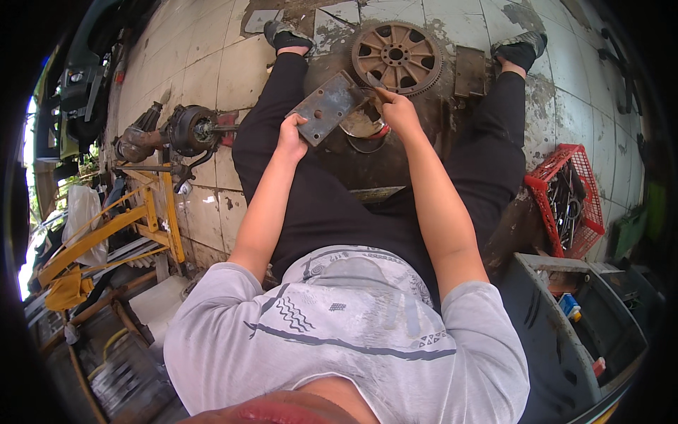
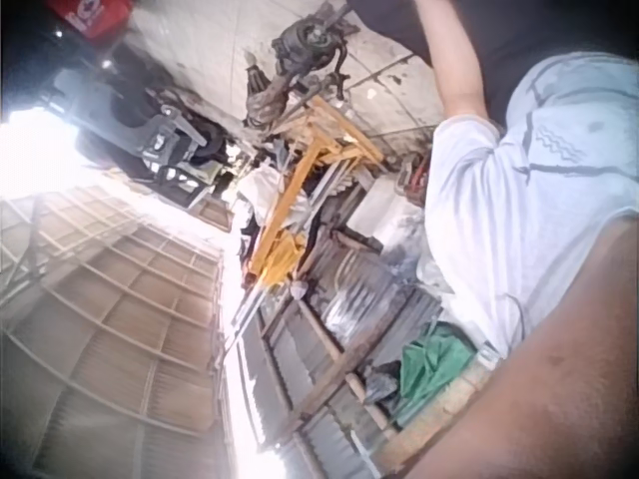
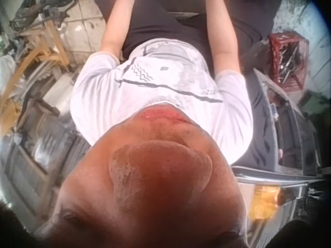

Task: The person sits on the floor and uses a sanding block to smooth the edges of a metal part. They repeatedly rub the block along the edges and corners, occasionally repositioning the part to access different areas.

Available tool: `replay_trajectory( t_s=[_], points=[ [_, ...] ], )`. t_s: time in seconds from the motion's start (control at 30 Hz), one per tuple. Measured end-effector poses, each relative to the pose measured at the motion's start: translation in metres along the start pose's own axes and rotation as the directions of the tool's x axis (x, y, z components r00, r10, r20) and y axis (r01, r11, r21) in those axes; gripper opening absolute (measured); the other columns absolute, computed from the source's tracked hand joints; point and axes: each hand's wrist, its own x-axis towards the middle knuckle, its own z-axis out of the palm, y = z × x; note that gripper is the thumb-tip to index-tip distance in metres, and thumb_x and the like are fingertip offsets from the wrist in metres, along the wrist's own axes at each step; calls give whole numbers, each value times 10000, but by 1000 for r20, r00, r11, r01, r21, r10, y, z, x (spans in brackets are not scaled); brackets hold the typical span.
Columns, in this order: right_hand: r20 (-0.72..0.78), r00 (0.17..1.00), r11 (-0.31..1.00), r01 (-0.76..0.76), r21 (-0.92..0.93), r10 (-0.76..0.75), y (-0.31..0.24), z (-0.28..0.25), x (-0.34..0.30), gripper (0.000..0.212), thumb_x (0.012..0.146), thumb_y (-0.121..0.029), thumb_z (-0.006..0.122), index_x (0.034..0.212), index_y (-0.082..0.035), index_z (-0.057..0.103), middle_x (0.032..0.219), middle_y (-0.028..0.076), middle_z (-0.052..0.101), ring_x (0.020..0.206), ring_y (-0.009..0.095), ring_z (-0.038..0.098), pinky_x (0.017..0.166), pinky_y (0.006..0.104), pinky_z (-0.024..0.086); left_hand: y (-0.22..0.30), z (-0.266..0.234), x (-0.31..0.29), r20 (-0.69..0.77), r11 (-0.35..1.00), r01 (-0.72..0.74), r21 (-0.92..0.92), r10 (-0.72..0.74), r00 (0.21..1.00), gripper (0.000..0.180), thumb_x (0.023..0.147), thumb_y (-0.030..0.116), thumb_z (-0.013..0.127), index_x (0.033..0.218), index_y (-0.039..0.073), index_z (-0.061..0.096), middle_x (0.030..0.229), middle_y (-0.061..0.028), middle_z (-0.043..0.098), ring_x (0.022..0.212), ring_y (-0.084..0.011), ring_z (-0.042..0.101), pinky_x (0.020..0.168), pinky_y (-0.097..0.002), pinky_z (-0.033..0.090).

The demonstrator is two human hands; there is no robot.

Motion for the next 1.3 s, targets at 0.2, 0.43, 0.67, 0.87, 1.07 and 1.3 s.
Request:
replay_trajectory(
  t_s=[0.2, 0.43, 0.67, 0.87, 1.07, 1.3],
  points=[
    [28, 999, 961, 29, -274, -22, -13, -3, -9, 645, 881, -27, 529, 1493, -117, 712, 1365, 208, 774, 1286, 339, 739, 1107, 402, 535, -12, -7, 17, 85, 994, 104, -29, -101, 991, 498, 842, 129, 547, 1319, 12, 631, 1255, -157, 699, 1173, -342, 706, 1031, -517, 591],
    [121, 988, 933, 128, -335, -92, 3, 2, -12, 642, 871, -10, 522, 1471, -123, 722, 1432, 226, 720, 1359, 382, 683, 1149, 447, 523, -27, -22, 44, 1, 973, 226, 49, -227, 974, 348, 840, 125, 588, 1176, 55, 643, 1126, -98, 704, 1006, -276, 716, 957, -458, 599],
    [203, 961, 830, 267, -489, -190, 12, 9, -18, 638, 890, 41, 524, 1484, -105, 708, 1630, 176, 592, 1491, 380, 568, 1226, 449, 469, -31, -32, 55, -132, 942, 302, 147, -283, 950, 379, 824, 317, 664, 1147, 120, 667, 1097, -73, 698, 1019, -254, 698, 902, -458, 569],
    [240, 941, 721, 336, -605, -238, 27, 11, -17, 688, 878, 0, 556, 1536, -161, 677, 1710, 141, 516, 1566, 387, 486, 1281, 467, 428, -42, -30, 66, -186, 932, 307, 195, -272, 944, 412, 837, 395, 648, 1162, 143, 662, 1117, -80, 721, 1030, -247, 698, 895, -459, 558],
    [221, 934, 687, 356, -634, -280, 33, 11, -25, 720, 888, 44, 552, 1574, -159, 637, 1734, 146, 480, 1595, 400, 444, 1294, 471, 416, -42, -25, 64, -160, 940, 299, 164, -274, 948, 353, 875, 397, 676, 1144, 169, 659, 1050, -55, 693, 920, -231, 705, 768, -460, 579],
    [183, 918, 553, 362, -750, -353, 35, 21, -38, 676, 916, -15, 627, 1575, -165, 621, 1736, 116, 489, 1601, 385, 445, 1272, 538, 425, -41, -25, 64, -123, 961, 265, 79, -255, 959, 323, 913, 360, 667, 1132, 123, 661, 1115, -85, 695, 944, -246, 704, 794, -485, 591]
  ],
)
